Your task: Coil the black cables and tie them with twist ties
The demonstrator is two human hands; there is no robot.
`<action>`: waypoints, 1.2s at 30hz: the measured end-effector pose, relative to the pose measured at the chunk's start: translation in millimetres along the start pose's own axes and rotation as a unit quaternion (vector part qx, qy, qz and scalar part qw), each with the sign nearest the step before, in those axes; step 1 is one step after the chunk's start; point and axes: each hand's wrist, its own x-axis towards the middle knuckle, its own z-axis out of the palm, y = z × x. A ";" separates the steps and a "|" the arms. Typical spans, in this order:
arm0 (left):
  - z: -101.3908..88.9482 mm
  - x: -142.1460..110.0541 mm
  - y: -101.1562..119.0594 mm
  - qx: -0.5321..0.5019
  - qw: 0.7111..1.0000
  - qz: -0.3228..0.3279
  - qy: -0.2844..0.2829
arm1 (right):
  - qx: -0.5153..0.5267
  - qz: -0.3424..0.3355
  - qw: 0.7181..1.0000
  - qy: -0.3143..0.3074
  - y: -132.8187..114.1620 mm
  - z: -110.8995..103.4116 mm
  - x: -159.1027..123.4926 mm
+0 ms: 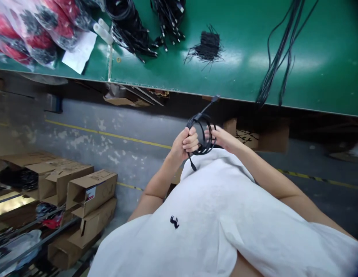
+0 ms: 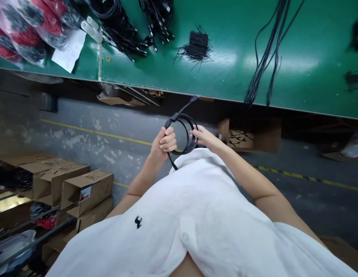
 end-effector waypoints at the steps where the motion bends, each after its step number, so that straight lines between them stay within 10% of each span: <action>1: -1.6 1.5 -0.5 0.004 1.000 -0.016 -0.008 | 0.086 0.051 0.993 -0.067 5.1 6.0 7.9; 7: -21.4 22.0 4.4 0.104 0.990 0.082 0.044 | 0.241 0.038 0.965 -0.100 -3.6 12.2 53.1; 14: -20.2 38.5 11.7 0.101 0.972 0.116 0.177 | -0.127 0.061 0.986 -0.093 -19.1 -45.7 110.8; 20: -16.5 32.5 37.5 0.097 0.934 0.177 0.296 | -0.438 0.008 0.887 0.146 -74.9 -148.8 223.4; 25: -9.5 34.7 29.2 0.079 0.926 0.114 0.352 | -0.537 -0.037 0.834 0.121 -84.9 -169.5 295.3; 30: -10.1 39.5 14.3 0.039 0.920 0.116 0.371 | -0.604 -0.057 0.793 0.049 -89.2 -174.3 307.8; 36: 3.1 62.3 21.1 0.056 0.919 0.148 0.362 | -0.545 -0.104 0.831 0.041 -106.4 -175.8 244.3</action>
